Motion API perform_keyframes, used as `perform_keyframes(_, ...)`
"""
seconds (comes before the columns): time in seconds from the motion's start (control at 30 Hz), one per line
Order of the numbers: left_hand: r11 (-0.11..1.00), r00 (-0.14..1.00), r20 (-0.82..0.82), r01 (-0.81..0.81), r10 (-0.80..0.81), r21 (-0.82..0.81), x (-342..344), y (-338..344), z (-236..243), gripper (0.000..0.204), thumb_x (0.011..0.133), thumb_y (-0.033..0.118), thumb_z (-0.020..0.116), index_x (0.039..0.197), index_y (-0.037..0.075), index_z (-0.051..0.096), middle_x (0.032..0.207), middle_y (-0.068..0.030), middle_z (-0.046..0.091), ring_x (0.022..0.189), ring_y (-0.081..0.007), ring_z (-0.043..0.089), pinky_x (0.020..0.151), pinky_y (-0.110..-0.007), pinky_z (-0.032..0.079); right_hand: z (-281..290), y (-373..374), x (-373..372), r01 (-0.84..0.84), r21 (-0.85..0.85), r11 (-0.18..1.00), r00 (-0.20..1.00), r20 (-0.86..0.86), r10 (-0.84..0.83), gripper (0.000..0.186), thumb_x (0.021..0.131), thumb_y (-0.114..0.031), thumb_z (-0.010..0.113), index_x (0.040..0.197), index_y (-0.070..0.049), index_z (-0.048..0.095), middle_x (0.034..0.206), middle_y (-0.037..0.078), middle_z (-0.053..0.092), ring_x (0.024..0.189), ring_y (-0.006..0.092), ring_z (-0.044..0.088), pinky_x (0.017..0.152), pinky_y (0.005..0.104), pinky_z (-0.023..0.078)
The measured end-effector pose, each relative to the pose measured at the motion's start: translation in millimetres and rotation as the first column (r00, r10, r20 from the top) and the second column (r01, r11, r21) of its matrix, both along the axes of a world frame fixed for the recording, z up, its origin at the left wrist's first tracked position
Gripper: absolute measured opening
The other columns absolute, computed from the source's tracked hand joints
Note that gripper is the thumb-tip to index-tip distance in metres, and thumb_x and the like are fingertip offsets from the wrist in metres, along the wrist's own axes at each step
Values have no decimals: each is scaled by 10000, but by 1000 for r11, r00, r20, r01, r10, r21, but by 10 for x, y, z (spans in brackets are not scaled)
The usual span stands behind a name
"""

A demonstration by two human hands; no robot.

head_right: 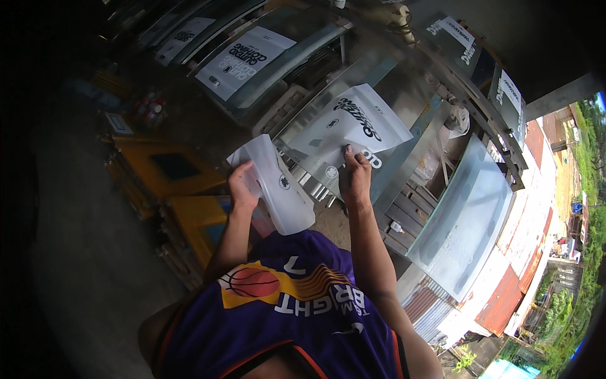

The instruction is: The person repeatedly picks up, lifts, and places white plastic sheets labeled 'QUITEKO CLOTHING' onto a workbench in a cluttered workshop. The person handles the sheets one at a time, moving them between different positions on the bench and nearby surfaces.

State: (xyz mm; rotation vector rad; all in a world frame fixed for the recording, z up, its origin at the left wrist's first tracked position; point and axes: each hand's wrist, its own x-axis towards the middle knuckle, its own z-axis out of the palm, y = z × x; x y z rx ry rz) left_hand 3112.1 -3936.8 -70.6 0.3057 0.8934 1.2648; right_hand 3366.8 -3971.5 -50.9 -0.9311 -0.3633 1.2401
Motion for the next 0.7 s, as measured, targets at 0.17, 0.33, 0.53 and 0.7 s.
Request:
perform_keyframes(0.17, 969, 970, 44, -243, 241, 47, -249, 148, 362, 327, 831, 204, 604, 1090, 6, 630, 1042, -96, 654, 984, -252, 634, 879, -365, 498, 616, 416, -448, 37, 352, 935, 998, 42, -55, 205, 990, -154, 572, 1111, -3, 641, 1023, 32, 661, 902, 96, 569, 808, 242, 430)
perform_keyframes(0.33, 929, 934, 146, -345, 325, 135, -753, 140, 835, 353, 838, 215, 570, 1091, -24, 619, 1049, -119, 650, 992, -260, 633, 883, -366, 503, 916, 775, -780, -29, 473, 881, 999, 42, 10, 252, 987, -143, 556, 1172, 24, 590, 1199, 110, 624, 1133, 216, 579, 1041, 390, 414)
perform_keyframes(0.53, 881, 895, 174, -439, 411, 179, -1435, 87, 938, 366, 823, 211, 561, 1099, -23, 612, 1066, -128, 644, 988, -265, 632, 880, -366, 505, 1162, 1145, -1500, -207, 555, 806, 978, 116, 171, 268, 984, -176, 570, 1165, 20, 594, 1190, 105, 625, 1125, 197, 571, 1033, 367, 408)
perform_keyframes(0.7, 813, 825, 139, -565, 548, 145, -1876, 22, 1116, 394, 801, 212, 567, 1121, -16, 594, 1056, -131, 641, 965, -270, 635, 870, -373, 509, 1177, 1503, -2130, -368, 554, 747, 925, 135, 356, 266, 972, -171, 594, 1157, 20, 599, 1165, 92, 632, 1103, 182, 574, 1026, 354, 408)
